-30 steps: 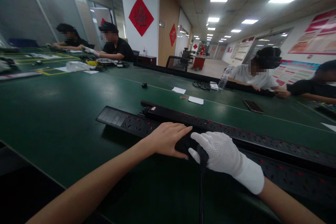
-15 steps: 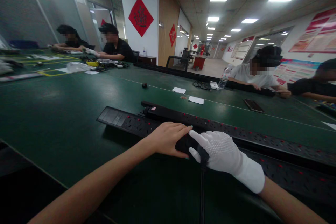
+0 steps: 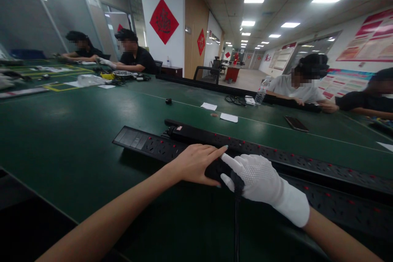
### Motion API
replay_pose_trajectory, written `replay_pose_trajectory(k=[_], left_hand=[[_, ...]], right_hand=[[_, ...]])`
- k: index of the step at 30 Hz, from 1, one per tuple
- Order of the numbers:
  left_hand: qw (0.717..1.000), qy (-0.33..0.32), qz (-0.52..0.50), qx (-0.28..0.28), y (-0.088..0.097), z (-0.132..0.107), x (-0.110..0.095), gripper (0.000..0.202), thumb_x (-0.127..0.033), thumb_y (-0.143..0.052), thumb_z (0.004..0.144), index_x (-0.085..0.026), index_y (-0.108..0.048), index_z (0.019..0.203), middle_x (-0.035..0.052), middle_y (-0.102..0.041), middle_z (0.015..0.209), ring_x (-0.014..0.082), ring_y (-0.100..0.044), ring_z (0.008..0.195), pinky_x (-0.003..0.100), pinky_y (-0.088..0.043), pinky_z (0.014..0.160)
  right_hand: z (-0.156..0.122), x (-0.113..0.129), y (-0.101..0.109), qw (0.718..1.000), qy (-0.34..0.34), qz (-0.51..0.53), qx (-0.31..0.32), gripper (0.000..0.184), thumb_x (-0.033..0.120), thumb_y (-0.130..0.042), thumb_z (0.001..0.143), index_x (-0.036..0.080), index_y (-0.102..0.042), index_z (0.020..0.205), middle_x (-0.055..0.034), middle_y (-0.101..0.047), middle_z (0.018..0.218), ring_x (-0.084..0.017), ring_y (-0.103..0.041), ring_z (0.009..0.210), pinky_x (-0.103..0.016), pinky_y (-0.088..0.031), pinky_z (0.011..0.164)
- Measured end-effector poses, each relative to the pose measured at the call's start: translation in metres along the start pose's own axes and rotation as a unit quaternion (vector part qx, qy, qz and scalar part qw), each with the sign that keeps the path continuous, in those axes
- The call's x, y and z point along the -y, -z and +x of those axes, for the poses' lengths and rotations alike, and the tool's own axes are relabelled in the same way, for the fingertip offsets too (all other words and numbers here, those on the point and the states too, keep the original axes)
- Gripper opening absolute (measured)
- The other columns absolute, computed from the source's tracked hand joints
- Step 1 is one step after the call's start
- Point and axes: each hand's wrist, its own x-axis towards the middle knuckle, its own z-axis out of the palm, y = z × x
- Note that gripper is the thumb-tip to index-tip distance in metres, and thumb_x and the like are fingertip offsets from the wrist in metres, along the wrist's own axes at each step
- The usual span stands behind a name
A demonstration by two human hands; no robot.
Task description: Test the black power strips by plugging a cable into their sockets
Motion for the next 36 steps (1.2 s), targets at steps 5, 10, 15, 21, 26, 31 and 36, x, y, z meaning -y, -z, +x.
replay_pose_trajectory(k=[5, 10, 15, 21, 26, 31, 36], left_hand=[[1.0, -0.005, 0.002, 0.01, 0.0017, 0.0004, -0.0005, 0.09, -0.066, -0.046, 0.071, -0.016, -0.013, 0.138, 0.0092, -0.053, 0.116, 0.0218, -0.053, 0.102, 0.033, -0.04, 0.084], [1.0, -0.007, 0.005, 0.007, 0.0011, 0.0002, 0.0, 0.085, -0.065, -0.046, 0.072, -0.018, -0.017, 0.137, 0.0082, -0.054, 0.115, 0.0217, -0.054, 0.099, 0.033, -0.04, 0.082], [1.0, -0.007, 0.009, 0.003, 0.0001, -0.0002, 0.0, 0.084, -0.066, -0.045, 0.072, -0.019, -0.019, 0.137, 0.008, -0.054, 0.113, 0.0215, -0.054, 0.099, 0.033, -0.04, 0.082], [1.0, -0.008, 0.005, 0.0, 0.0001, 0.0, 0.0, 0.082, -0.064, -0.045, 0.073, -0.018, -0.021, 0.136, 0.0079, -0.054, 0.115, 0.0216, -0.054, 0.099, 0.033, -0.04, 0.082], [1.0, -0.008, 0.008, 0.0, 0.0003, 0.0, -0.0004, 0.082, -0.064, -0.046, 0.072, -0.018, -0.022, 0.135, 0.0087, -0.054, 0.114, 0.0218, -0.054, 0.099, 0.033, -0.041, 0.081], [1.0, -0.004, 0.007, 0.003, 0.0008, -0.0001, -0.0007, 0.083, -0.065, -0.046, 0.072, -0.018, -0.021, 0.135, 0.0086, -0.054, 0.114, 0.022, -0.054, 0.099, 0.033, -0.041, 0.082], [1.0, -0.004, 0.002, 0.008, 0.0026, 0.0001, -0.0012, 0.083, -0.065, -0.046, 0.072, -0.018, -0.021, 0.135, 0.0087, -0.054, 0.114, 0.0221, -0.054, 0.1, 0.034, -0.04, 0.083]], right_hand=[[0.001, 0.0009, 0.0006, 1.0, 0.0, -0.003, -0.004, 0.041, 0.042, -0.04, 0.084, 0.015, -0.054, 0.112, -0.0047, -0.064, 0.079, -0.015, -0.056, 0.066, -0.028, -0.034, 0.058], [0.0008, 0.0013, -0.0003, 1.0, -0.002, -0.012, -0.014, 0.039, 0.043, -0.041, 0.084, 0.017, -0.055, 0.109, -0.0045, -0.064, 0.079, -0.015, -0.056, 0.066, -0.028, -0.033, 0.059], [0.001, 0.0004, -0.0007, 1.0, -0.001, -0.013, 0.003, 0.039, 0.043, -0.04, 0.084, 0.018, -0.054, 0.109, -0.0035, -0.064, 0.079, -0.016, -0.056, 0.066, -0.028, -0.032, 0.058], [0.0013, 0.0011, 0.0003, 1.0, -0.002, -0.016, 0.002, 0.038, 0.043, -0.039, 0.084, 0.018, -0.054, 0.109, -0.0032, -0.063, 0.078, -0.015, -0.056, 0.066, -0.027, -0.032, 0.058], [0.0013, 0.0024, 0.001, 1.0, -0.001, -0.02, -0.007, 0.038, 0.043, -0.04, 0.084, 0.018, -0.054, 0.109, -0.003, -0.063, 0.075, -0.014, -0.055, 0.063, -0.027, -0.031, 0.057], [0.0012, 0.0019, 0.0005, 1.0, 0.0, -0.016, -0.008, 0.039, 0.043, -0.04, 0.084, 0.017, -0.054, 0.109, -0.004, -0.063, 0.076, -0.014, -0.055, 0.064, -0.027, -0.031, 0.057], [0.0026, 0.0028, 0.0037, 1.0, -0.003, -0.012, -0.004, 0.037, 0.042, -0.04, 0.084, 0.016, -0.055, 0.106, -0.0036, -0.063, 0.073, -0.014, -0.055, 0.062, -0.027, -0.031, 0.056]])
